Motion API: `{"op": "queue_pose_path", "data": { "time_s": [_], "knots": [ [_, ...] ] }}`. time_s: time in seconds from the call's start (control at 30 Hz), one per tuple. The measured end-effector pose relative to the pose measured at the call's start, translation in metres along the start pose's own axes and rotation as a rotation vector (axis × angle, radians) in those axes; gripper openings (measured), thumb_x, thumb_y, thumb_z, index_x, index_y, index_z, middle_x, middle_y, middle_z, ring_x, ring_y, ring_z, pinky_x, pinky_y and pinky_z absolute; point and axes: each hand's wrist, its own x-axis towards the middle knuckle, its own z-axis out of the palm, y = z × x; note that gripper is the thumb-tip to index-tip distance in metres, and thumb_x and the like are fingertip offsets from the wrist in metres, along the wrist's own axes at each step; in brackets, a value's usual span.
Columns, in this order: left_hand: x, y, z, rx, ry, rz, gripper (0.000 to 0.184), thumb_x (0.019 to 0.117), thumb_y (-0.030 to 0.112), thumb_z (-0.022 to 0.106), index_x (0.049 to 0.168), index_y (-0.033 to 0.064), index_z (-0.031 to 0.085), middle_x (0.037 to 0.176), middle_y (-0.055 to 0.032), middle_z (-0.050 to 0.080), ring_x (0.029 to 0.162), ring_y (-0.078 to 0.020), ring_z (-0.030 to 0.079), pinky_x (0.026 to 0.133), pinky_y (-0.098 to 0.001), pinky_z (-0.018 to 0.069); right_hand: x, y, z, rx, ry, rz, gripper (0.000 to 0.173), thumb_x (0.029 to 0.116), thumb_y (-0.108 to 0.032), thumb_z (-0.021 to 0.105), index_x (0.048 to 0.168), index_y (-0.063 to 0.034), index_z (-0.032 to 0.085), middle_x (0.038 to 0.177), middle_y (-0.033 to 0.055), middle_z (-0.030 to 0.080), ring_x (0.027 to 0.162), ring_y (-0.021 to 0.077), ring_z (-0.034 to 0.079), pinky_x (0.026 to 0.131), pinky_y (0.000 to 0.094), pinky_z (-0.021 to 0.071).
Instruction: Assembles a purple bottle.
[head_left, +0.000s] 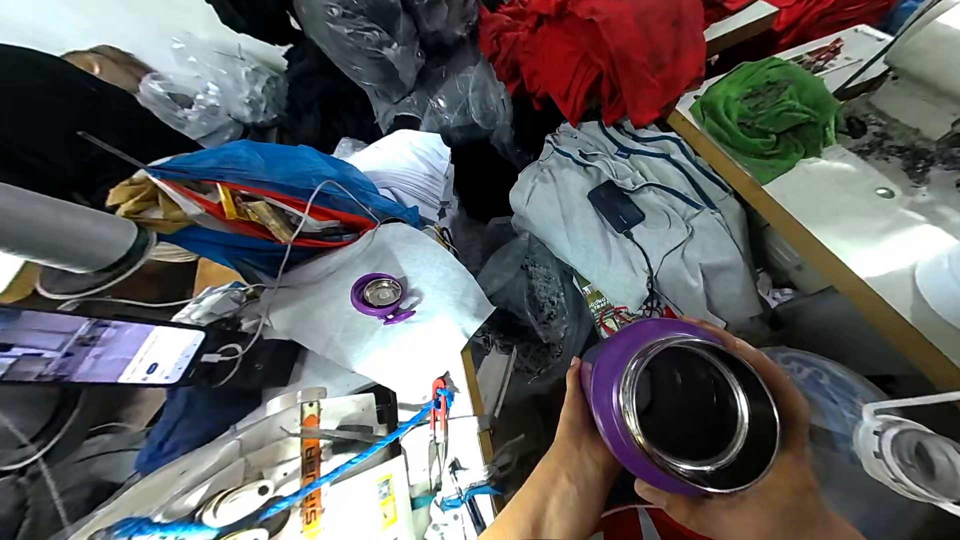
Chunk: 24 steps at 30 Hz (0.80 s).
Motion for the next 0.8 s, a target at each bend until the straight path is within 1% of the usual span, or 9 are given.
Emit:
{"op": "queue_pose_path", "data": {
  "time_s": [0.07, 0.13, 0.23, 0.27, 0.37, 0.53, 0.63, 0.7, 0.8],
  "knots": [
    [0.001, 0.002, -0.006, -0.025, -0.032, -0.022, 0.06, 0.1026, 0.066, 0.03, 0.113, 0.0145, 0.061, 0.1, -0.0087, 0.071, 0.094, -0.0225, 0.072, 0.079, -0.0438, 0.0605, -0.001, 0.0, 0.0, -0.004, -0.003, 0.003, 0.1, 0.0762, -0.045, 0.086, 0.157, -0.037, 0.028, 0.158, -0.0091, 0.041, 0.143, 0.0079, 0.043, 0.116, 0.0267, 0.0422],
    [-0.002, -0.002, 0.003, 0.0, 0.028, 0.011, 0.059, 0.1024, 0.065, 0.03, 0.107, 0.0149, 0.061, 0.093, -0.0075, 0.072, 0.088, -0.021, 0.072, 0.074, -0.042, 0.0608, -0.002, 0.001, 0.0, 0.001, -0.012, 0.011, 0.1, 0.0758, -0.044, 0.087, 0.156, -0.0374, 0.028, 0.159, -0.0087, 0.04, 0.144, 0.0089, 0.042, 0.117, 0.0279, 0.0416],
    [-0.002, -0.003, 0.002, 0.006, 0.026, 0.009, 0.06, 0.1026, 0.065, 0.029, 0.106, 0.0153, 0.062, 0.092, -0.0067, 0.072, 0.087, -0.0201, 0.072, 0.074, -0.0412, 0.0609, -0.003, 0.002, 0.0, 0.007, -0.012, 0.018, 0.1, 0.0753, -0.045, 0.087, 0.156, -0.0373, 0.029, 0.16, -0.0074, 0.04, 0.145, 0.0112, 0.042, 0.118, 0.0303, 0.0421],
    [-0.002, -0.002, -0.002, 0.006, 0.015, -0.004, 0.06, 0.1026, 0.065, 0.029, 0.108, 0.0153, 0.061, 0.094, -0.0069, 0.072, 0.089, -0.0203, 0.072, 0.075, -0.0417, 0.0608, -0.004, 0.002, 0.0, 0.01, -0.014, 0.022, 0.1, 0.0751, -0.045, 0.087, 0.156, -0.0371, 0.029, 0.16, -0.0069, 0.041, 0.145, 0.0119, 0.042, 0.118, 0.031, 0.0425],
    [0.007, 0.004, -0.026, -0.002, -0.096, -0.048, 0.06, 0.1035, 0.065, 0.03, 0.121, 0.0146, 0.059, 0.108, -0.0084, 0.07, 0.103, -0.0226, 0.07, 0.086, -0.045, 0.0594, -0.004, 0.002, 0.0, 0.012, -0.014, 0.032, 0.1, 0.0755, -0.045, 0.087, 0.156, -0.0365, 0.029, 0.159, -0.0063, 0.042, 0.145, 0.0117, 0.043, 0.118, 0.0308, 0.0425],
    [0.001, 0.0, -0.014, 0.025, -0.032, -0.028, 0.064, 0.103, 0.067, 0.025, 0.12, 0.0143, 0.058, 0.106, -0.0088, 0.07, 0.1, -0.0229, 0.07, 0.083, -0.0452, 0.0598, -0.006, 0.001, 0.0, -0.001, -0.016, 0.044, 0.1, 0.0758, -0.046, 0.087, 0.156, -0.0378, 0.028, 0.158, -0.0074, 0.042, 0.144, 0.0105, 0.043, 0.117, 0.0299, 0.0423],
    [-0.002, -0.002, -0.005, 0.023, 0.018, -0.008, 0.062, 0.1032, 0.065, 0.024, 0.114, 0.0149, 0.059, 0.099, -0.0074, 0.071, 0.093, -0.0209, 0.071, 0.077, -0.0428, 0.0604, -0.007, 0.003, 0.001, 0.002, -0.02, 0.042, 0.1, 0.0759, -0.046, 0.087, 0.157, -0.0372, 0.028, 0.159, -0.0067, 0.042, 0.145, 0.011, 0.043, 0.118, 0.0301, 0.0418],
    [-0.005, -0.001, -0.01, 0.007, -0.04, -0.005, 0.062, 0.1043, 0.064, 0.025, 0.116, 0.0133, 0.059, 0.101, -0.0088, 0.071, 0.096, -0.0223, 0.071, 0.08, -0.044, 0.0605, -0.008, 0.003, 0.002, 0.001, -0.018, 0.044, 0.101, 0.0755, -0.046, 0.087, 0.157, -0.0372, 0.028, 0.158, -0.0066, 0.042, 0.144, 0.0106, 0.043, 0.117, 0.0298, 0.0424],
    [-0.044, -0.011, 0.03, 0.087, 0.048, 0.07, 0.056, 0.1077, 0.056, 0.018, 0.101, 0.0158, 0.056, 0.084, -0.002, 0.069, 0.08, -0.0132, 0.07, 0.069, -0.0322, 0.0596, -0.01, 0.004, 0.002, 0.011, -0.032, 0.039, 0.1, 0.075, -0.046, 0.087, 0.156, -0.0382, 0.029, 0.158, -0.0071, 0.043, 0.144, 0.0106, 0.044, 0.117, 0.03, 0.0424]
  ]
}}
